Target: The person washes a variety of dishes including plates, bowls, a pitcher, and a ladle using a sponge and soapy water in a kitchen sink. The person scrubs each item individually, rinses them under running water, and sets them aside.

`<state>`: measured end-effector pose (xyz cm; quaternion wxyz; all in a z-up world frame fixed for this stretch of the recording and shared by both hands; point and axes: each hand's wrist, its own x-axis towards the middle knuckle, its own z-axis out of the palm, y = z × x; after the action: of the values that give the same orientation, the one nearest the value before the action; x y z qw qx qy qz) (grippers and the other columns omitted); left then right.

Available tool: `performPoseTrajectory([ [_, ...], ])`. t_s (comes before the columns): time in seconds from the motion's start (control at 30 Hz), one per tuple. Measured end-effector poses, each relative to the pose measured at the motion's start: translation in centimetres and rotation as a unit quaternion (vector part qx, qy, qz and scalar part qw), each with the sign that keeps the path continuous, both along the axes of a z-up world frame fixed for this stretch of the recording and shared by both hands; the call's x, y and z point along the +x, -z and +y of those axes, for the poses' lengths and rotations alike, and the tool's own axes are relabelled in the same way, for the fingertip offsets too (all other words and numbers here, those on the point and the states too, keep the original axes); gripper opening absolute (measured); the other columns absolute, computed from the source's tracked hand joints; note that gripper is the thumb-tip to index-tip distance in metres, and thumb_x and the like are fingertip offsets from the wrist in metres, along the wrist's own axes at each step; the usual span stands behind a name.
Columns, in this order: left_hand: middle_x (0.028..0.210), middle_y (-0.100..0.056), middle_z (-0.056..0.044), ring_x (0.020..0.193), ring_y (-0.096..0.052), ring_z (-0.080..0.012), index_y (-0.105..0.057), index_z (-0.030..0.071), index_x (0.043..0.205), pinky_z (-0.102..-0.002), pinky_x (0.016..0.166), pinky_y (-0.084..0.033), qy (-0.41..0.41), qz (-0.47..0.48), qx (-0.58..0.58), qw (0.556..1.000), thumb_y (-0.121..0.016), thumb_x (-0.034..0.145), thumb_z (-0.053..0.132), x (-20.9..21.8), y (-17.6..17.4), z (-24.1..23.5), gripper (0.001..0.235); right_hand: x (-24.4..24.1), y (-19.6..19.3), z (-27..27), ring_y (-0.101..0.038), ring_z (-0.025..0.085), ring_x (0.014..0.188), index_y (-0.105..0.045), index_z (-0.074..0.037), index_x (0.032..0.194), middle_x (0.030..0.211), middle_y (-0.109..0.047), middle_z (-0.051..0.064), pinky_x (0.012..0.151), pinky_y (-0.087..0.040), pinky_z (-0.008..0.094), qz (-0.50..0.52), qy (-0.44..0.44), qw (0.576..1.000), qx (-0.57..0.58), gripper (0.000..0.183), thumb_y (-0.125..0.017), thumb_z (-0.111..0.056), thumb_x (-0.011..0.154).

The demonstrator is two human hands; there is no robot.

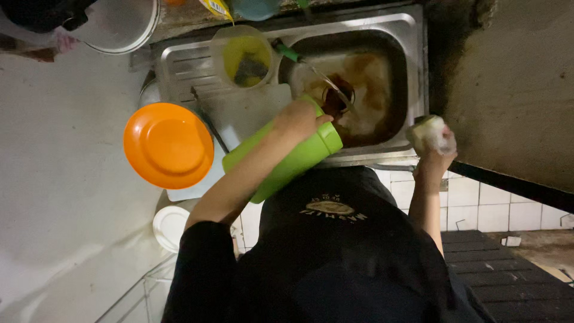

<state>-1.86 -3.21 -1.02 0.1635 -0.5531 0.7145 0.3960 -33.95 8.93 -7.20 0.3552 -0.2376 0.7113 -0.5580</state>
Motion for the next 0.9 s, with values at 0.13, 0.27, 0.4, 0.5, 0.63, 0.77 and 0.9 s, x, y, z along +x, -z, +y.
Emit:
performPoseTrajectory([
  [0.13,0.096,-0.071,-0.023,0.089,-0.069,-0.0390,-0.069,-0.002,0.097,-0.053,0.076,-0.056,-0.018,0.016,-0.081,0.996,-0.061,0.089,0.065,0.4,0.3,-1.0,0.068,-0.2,2.2,0.5,-0.066,0.018,0.096,-0.065,0.006,0.125,0.111,-0.069,0.011,0.085,-0.059,0.029,-0.059,-0.030,0.995,-0.076,0.032,-0.069,-0.012,0.099],
  [0.27,0.103,-0.072,-0.021,0.098,-0.072,-0.0364,-0.072,0.000,0.097,-0.050,0.086,-0.057,0.002,-0.034,0.005,0.999,-0.057,0.093,0.067,0.9,-0.3,-3.6,0.069,-1.0,4.0,0.4,-0.070,0.019,0.098,-0.063,0.004,0.125,0.114,-0.071,0.013,0.086,-0.061,0.030,0.063,-0.070,0.995,-0.032,0.037,-0.064,-0.008,0.090],
  [0.4,0.110,-0.074,-0.022,0.103,-0.073,-0.0363,-0.074,-0.003,0.105,-0.047,0.093,-0.056,0.018,-0.072,0.014,0.997,-0.058,0.095,0.067,1.3,-0.3,-5.4,0.072,-0.2,4.3,0.3,-0.069,0.020,0.107,-0.065,0.003,0.128,0.121,-0.071,0.013,0.093,-0.058,0.031,0.080,-0.063,0.995,-0.020,0.033,-0.062,-0.006,0.097],
  [0.5,0.112,-0.070,-0.022,0.103,-0.069,-0.0381,-0.075,0.000,0.105,-0.049,0.088,-0.056,0.001,-0.062,-0.008,0.998,-0.064,0.089,0.064,1.4,-0.1,-6.4,0.067,0.2,3.6,0.0,-0.068,0.020,0.106,-0.064,0.002,0.129,0.120,-0.069,0.014,0.091,-0.060,0.030,-0.035,-0.048,0.997,-0.044,0.037,-0.062,-0.006,0.093],
  [0.63,0.106,-0.073,-0.023,0.102,-0.070,-0.0380,-0.079,0.001,0.099,-0.048,0.089,-0.055,0.004,-0.007,-0.051,0.999,-0.067,0.086,0.065,1.6,-1.4,-6.7,0.066,0.9,1.6,-0.4,-0.067,0.023,0.113,-0.058,0.004,0.135,0.127,-0.066,0.015,0.094,-0.061,0.034,-0.061,-0.060,0.994,-0.068,0.043,-0.065,-0.006,0.094],
  [0.77,0.095,-0.074,-0.025,0.089,-0.073,-0.0380,-0.075,-0.002,0.088,-0.047,0.083,-0.056,0.030,0.057,-0.046,0.997,-0.064,0.088,0.067,0.6,-6.2,-5.8,0.070,1.3,-2.4,0.0,-0.071,0.029,0.113,-0.052,0.001,0.140,0.124,-0.064,0.013,0.086,-0.064,0.042,-0.109,-0.076,0.991,-0.033,0.051,-0.062,-0.014,0.092],
  [0.9,0.081,-0.071,-0.021,0.076,-0.071,-0.0323,-0.073,-0.002,0.076,-0.044,0.073,-0.056,0.063,0.082,-0.091,0.990,-0.059,0.090,0.074,-1.2,-12.0,-2.4,0.078,0.4,-5.6,0.5,-0.066,0.031,0.109,-0.043,-0.022,0.158,0.129,-0.061,0.022,0.089,-0.063,0.042,-0.396,-0.146,0.878,-0.226,0.054,-0.060,-0.041,0.111],
])
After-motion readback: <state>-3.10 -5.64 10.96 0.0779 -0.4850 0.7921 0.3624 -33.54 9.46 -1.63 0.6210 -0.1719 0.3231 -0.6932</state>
